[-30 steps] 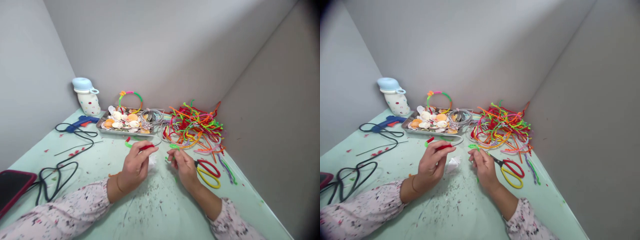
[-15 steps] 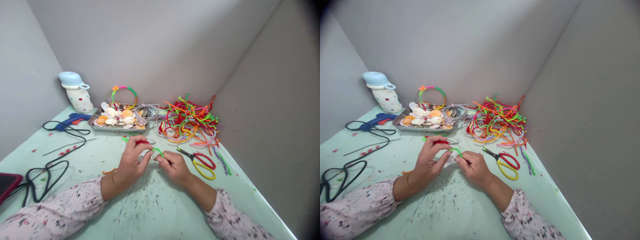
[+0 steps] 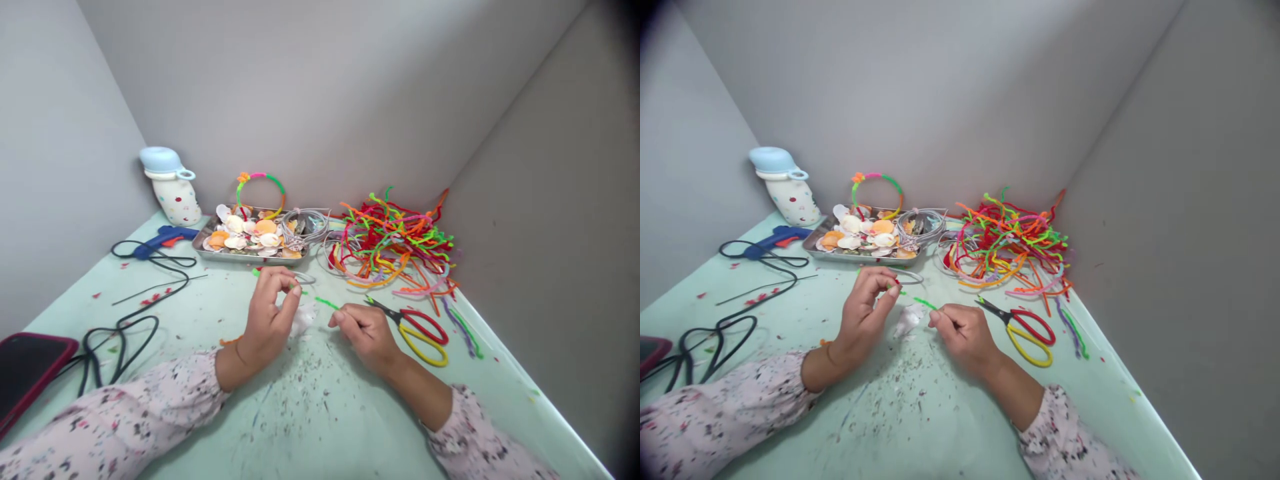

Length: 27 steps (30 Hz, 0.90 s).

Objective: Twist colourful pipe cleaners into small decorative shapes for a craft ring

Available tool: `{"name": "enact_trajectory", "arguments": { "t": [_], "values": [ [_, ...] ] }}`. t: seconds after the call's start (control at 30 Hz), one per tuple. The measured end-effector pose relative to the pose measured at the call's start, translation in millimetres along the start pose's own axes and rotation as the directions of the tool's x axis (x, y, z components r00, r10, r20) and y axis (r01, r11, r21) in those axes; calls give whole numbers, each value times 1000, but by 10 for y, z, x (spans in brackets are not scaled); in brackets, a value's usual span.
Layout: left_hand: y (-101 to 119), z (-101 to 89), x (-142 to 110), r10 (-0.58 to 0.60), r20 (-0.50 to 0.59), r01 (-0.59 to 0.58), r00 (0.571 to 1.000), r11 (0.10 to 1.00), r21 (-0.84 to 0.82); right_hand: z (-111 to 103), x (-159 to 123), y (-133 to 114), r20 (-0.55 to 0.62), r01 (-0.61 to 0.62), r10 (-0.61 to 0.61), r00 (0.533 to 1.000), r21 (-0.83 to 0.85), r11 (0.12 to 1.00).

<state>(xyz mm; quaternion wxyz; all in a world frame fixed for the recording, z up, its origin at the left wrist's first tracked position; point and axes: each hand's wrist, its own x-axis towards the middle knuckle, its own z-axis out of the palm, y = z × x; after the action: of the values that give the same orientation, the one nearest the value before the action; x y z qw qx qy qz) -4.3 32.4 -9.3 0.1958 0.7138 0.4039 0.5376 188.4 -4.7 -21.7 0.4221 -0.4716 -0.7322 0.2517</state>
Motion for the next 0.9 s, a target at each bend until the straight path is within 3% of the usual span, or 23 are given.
{"name": "enact_trajectory", "arguments": {
  "t": [0.27,0.57,0.9],
  "values": [
    [-18,4,14,-41,-11,41,999,998,-47,-24,-4,11,44,-23,21,999,55,998],
    [-8,0,12,-22,6,22,1000,998,-61,-84,10,106,106,-246,222,969,384,890],
    [11,-3,33,-144,29,147,989,976,-158,-141,3,43,165,-273,224,961,405,873]
  ]
}}
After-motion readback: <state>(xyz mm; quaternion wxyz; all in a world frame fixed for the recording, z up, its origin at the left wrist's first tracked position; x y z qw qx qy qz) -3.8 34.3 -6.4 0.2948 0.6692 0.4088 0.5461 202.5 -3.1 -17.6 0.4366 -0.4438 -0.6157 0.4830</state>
